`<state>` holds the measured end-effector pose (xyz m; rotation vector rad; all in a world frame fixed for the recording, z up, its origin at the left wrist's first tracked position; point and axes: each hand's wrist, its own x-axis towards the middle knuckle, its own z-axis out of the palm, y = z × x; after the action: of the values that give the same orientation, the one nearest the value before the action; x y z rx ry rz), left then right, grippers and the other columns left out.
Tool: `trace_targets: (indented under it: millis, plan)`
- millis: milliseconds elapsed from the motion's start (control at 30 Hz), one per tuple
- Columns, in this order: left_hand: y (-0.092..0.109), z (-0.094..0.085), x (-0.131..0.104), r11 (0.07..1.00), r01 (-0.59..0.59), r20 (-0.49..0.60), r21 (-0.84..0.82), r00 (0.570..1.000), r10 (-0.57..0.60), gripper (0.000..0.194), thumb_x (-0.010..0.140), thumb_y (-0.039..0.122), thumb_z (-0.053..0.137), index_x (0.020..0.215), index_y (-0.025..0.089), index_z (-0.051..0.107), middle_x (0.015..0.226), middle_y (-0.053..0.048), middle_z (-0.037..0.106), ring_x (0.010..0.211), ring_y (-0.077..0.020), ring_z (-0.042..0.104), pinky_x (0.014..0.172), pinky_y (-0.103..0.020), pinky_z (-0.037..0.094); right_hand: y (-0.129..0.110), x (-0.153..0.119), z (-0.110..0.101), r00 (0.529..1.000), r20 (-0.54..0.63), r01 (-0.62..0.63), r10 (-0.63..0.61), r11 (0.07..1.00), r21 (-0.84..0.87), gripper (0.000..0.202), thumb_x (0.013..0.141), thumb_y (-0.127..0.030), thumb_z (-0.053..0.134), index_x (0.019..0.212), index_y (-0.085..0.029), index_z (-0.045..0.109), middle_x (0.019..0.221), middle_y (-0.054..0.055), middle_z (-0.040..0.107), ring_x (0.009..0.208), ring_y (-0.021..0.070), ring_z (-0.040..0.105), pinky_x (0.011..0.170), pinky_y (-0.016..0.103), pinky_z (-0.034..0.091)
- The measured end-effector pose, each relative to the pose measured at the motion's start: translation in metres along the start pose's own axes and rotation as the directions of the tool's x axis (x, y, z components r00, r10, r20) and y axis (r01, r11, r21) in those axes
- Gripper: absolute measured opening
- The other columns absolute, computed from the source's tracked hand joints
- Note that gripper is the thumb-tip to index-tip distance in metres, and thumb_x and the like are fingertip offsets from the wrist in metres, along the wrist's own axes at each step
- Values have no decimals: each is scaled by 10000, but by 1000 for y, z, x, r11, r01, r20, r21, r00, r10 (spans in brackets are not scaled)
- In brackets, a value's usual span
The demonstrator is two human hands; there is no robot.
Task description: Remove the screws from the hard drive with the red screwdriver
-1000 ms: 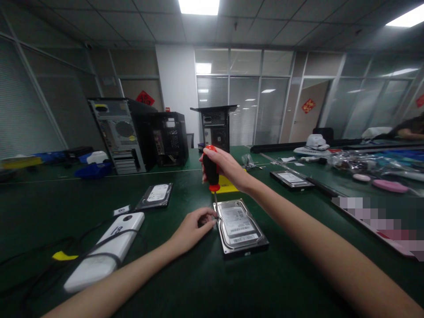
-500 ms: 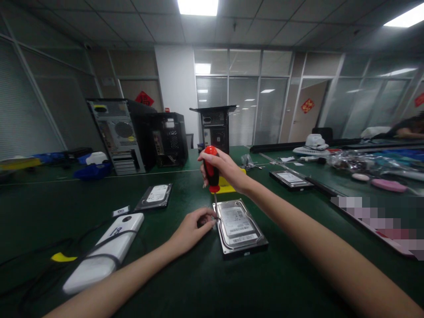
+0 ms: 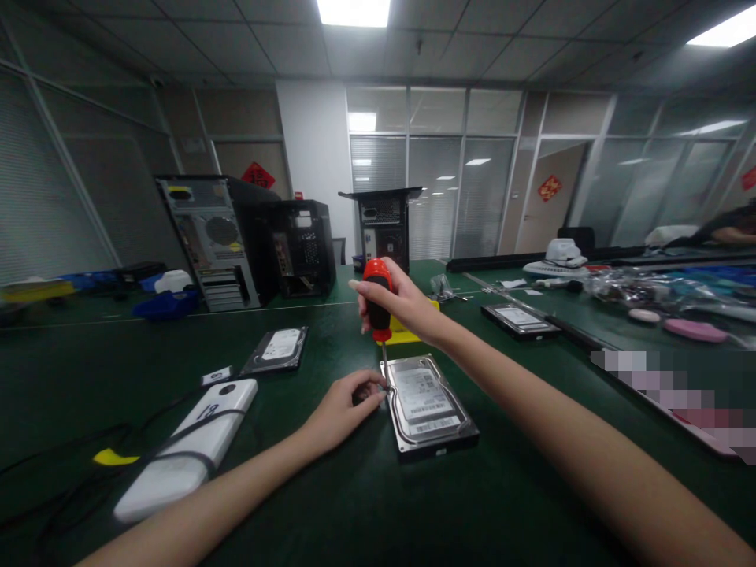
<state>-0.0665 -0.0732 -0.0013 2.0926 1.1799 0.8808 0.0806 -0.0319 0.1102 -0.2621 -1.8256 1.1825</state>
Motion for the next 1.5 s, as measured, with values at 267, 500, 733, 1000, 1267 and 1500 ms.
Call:
trace_targets:
  millis: [267,500,733,1000,1267,1500]
  plan:
    - [-1,0,0,1000,-4,-1,16,1000,4,195,836,277,510,964,163,602,751,5,557,716,-151,515,653,-233,394,3,5,-1,997,-53,-55,55,998,3,305,836,-508,458,913,-214,436,615,-43,509,470,100,543,472,253,489]
    - [1,0,-1,1000,9,9,14,1000,-9,191,834,273,508,960,164,600,760,2,559,718,-152,514,650,-236,396,2,6,-2,994,-76,-74,79,995,69,284,782,-428,579,893,-194,461,775,-1,544,599,101,573,550,256,531]
    - [2,-1,1,1000,8,4,27,1000,-8,198,834,270,499,967,166,602,770,-2,562,727,-155,518,667,-246,407,0,4,3,998,-13,-56,57,998,39,344,739,-396,648,891,-208,404,706,-20,561,571,108,564,560,276,511]
    - [5,-1,-1,999,24,8,26,1000,-25,199,830,275,503,965,165,601,769,-6,564,733,-161,522,666,-249,408,-3,4,5,980,-87,-169,177,981,98,391,812,-589,429,877,-210,504,662,-1,488,534,107,494,521,274,490]
    - [1,-1,1,1000,1,2,22,1000,-1,197,833,276,507,961,161,603,744,1,552,701,-150,506,646,-237,391,-1,7,-1,985,-129,-106,110,993,44,322,776,-505,553,874,-204,494,746,3,531,581,101,529,522,265,512]
    - [2,0,0,1000,8,6,28,1000,-8,200,835,269,503,973,162,600,749,-1,555,712,-154,512,657,-243,403,0,4,-2,995,-87,-51,52,999,12,358,725,-407,645,882,-217,386,683,-33,551,528,98,545,526,266,490]
